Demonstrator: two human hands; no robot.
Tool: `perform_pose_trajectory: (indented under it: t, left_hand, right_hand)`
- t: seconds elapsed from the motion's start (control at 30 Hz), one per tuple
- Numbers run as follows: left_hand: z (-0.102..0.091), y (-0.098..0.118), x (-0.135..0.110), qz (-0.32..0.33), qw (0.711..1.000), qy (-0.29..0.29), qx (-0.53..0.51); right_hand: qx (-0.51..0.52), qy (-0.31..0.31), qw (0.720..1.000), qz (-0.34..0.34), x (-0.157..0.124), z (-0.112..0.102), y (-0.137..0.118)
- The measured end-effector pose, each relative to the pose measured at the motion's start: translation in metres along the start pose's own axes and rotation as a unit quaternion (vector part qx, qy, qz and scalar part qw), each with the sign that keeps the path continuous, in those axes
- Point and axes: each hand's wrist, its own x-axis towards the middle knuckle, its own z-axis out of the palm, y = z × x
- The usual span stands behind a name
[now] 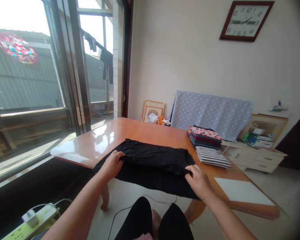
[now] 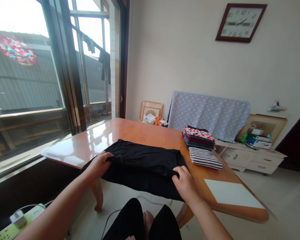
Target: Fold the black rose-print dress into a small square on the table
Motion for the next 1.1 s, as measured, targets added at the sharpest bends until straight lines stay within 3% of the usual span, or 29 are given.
perform_pose_trajectory:
  t: [0.13, 0.27, 0.57, 0.83, 0.97, 1.1]
  left_hand:
    - [-0.001, 0.002, -0.018, 0.009, 0.999, -0.018, 0.027]
    - [-0.003, 0.003, -0.029, -0.029, 0.995, -0.074, 0.067]
    - [-0.011, 0.018, -0.037, -0.051, 0.993, -0.063, 0.088]
    - [-0.016, 0.016, -0.028, -0.076, 0.985, -0.108, 0.107]
    - [-0.018, 0.026, -0.014, -0.1, 0.982, -0.084, 0.138]
    - [-0.011, 0.03, 0.005, -0.138, 0.978, -0.014, 0.156]
  right_hand:
    - [-0.011, -0.035, 0.999, 0.012, -0.018, -0.004, -0.005]
    - [-0.047, -0.095, 0.993, 0.044, -0.029, -0.012, -0.012]
    - [0.004, -0.082, 0.996, 0.041, -0.038, -0.016, -0.027]
    - [0.022, -0.117, 0.992, 0.05, -0.043, -0.023, -0.032]
    - [0.067, -0.119, 0.989, 0.061, -0.033, -0.033, -0.036]
    - [0.105, -0.058, 0.99, 0.078, -0.013, -0.037, -0.03]
